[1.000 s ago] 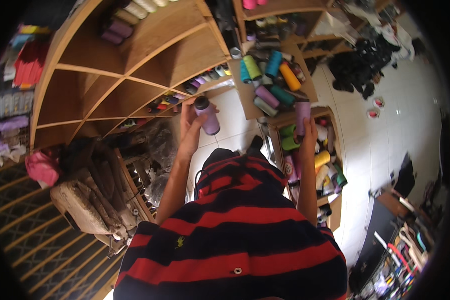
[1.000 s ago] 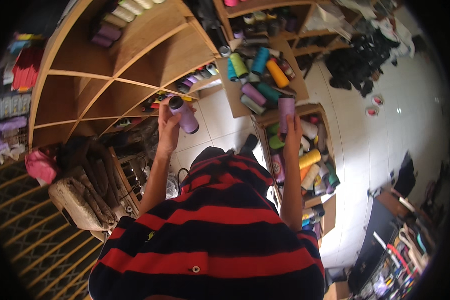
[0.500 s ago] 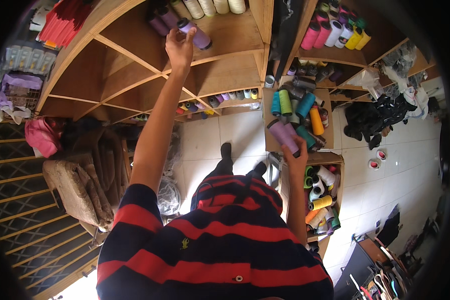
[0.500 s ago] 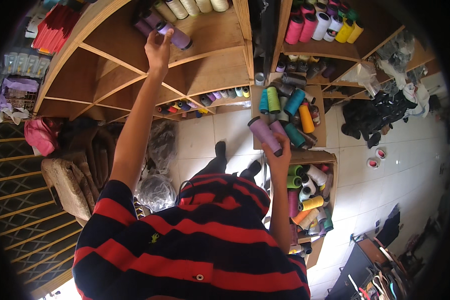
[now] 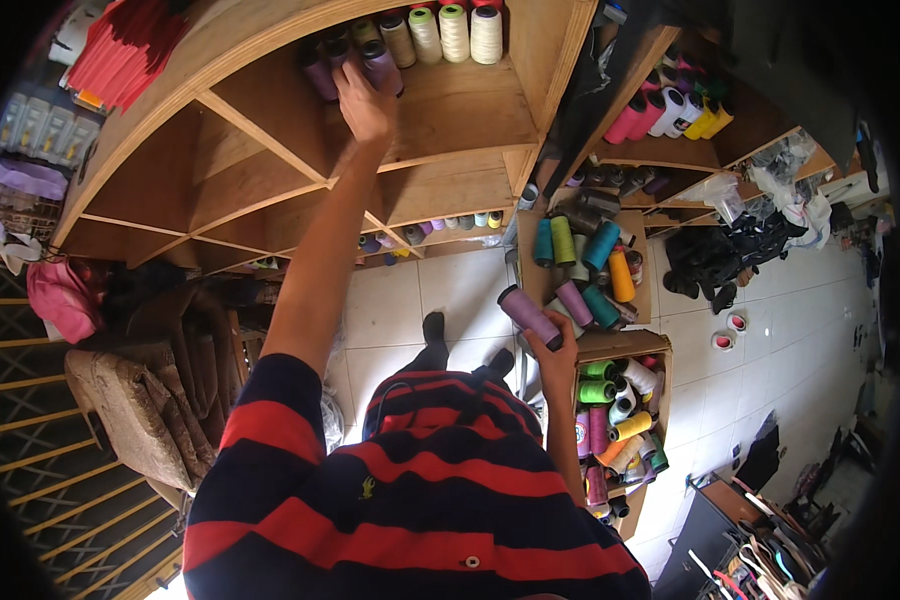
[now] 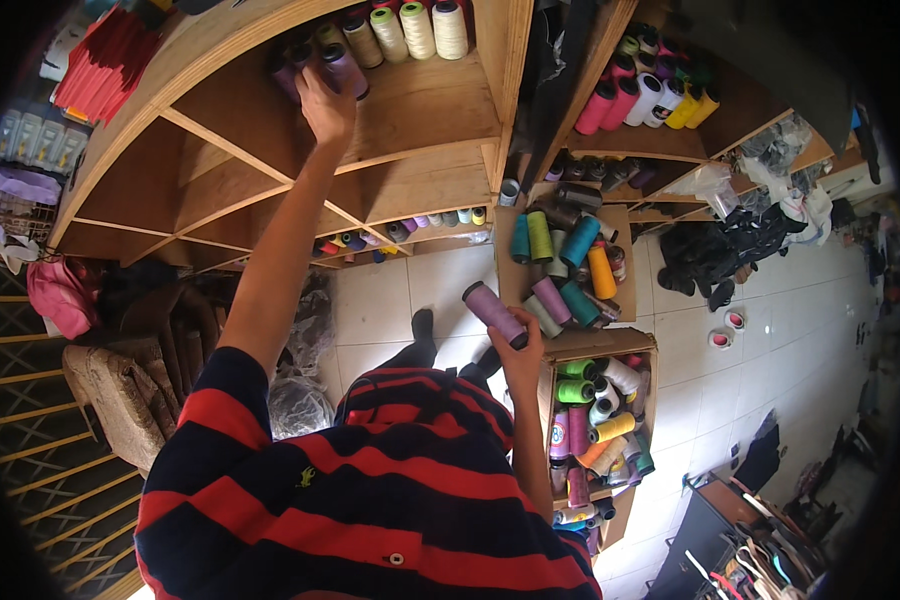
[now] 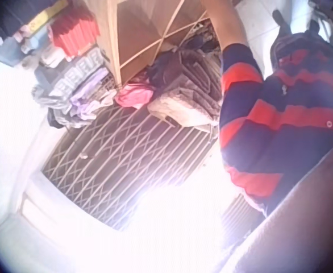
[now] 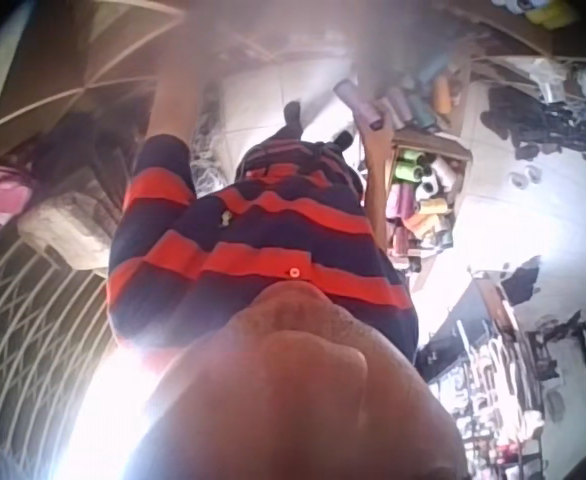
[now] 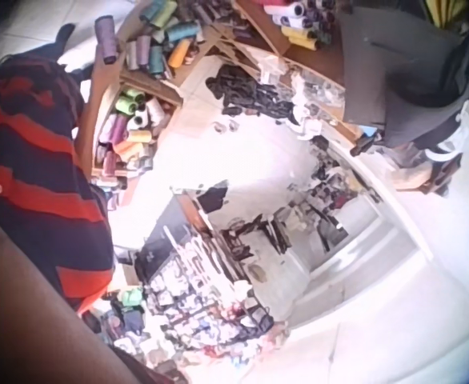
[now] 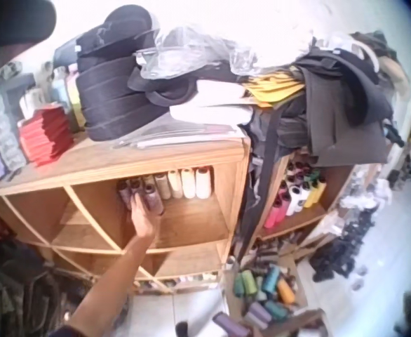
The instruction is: The person organizes thread spools by taking them from cardboard boxes on the floor and placing them onto wooden shelves in a storage unit.
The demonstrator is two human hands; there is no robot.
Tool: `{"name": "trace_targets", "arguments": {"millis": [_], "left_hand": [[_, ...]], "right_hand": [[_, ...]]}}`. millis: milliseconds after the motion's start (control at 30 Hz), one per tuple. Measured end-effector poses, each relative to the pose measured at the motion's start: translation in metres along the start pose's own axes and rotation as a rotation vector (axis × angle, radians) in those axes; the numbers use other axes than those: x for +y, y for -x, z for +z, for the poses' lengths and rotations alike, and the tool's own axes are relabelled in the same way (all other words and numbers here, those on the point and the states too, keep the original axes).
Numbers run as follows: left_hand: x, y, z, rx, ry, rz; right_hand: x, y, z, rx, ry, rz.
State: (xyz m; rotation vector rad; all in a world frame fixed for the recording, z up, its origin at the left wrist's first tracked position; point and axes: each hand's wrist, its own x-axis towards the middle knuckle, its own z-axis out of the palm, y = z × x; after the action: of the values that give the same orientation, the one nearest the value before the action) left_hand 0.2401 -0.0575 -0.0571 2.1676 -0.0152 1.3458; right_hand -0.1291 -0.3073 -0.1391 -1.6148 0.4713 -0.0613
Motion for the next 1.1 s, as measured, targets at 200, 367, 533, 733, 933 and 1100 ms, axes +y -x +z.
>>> {"name": "trace_targets", "arguments": {"millis": [200,367,533,733,933,1100], "left_hand": [[0.003,0.02,-0.01,-0.392,-0.072,-0.415],[-0.028,0.019,0.002,-0.344,-0.027,-0.363],[-0.053,0.025,0.014,-0.299,-0.081,-0.24],[-0.043,0.023,0.006,-0.35,0.102,-0.393],[-0.039,0.021,-0.002,-0.298,0.302,-0.512],[-0.051,0.021,-0.002,-0.348,0.278,-0.46]], "right_hand": [[-0.005,-0.002,0.004,-0.016,0.058,-0.019],[-0.005,-0.004,0.011,-0.034,0.079,-0.059],[-0.026,-0.031,0.031,-0.096,0.002,-0.124],[-0.076,-0.08,0.061,-0.147,-0.06,-0.307],[-0.12,-0.106,0.095,-0.211,-0.287,-0.232],[-0.162,-0.163,0.144,-0.198,-0.09,-0.537]]}}
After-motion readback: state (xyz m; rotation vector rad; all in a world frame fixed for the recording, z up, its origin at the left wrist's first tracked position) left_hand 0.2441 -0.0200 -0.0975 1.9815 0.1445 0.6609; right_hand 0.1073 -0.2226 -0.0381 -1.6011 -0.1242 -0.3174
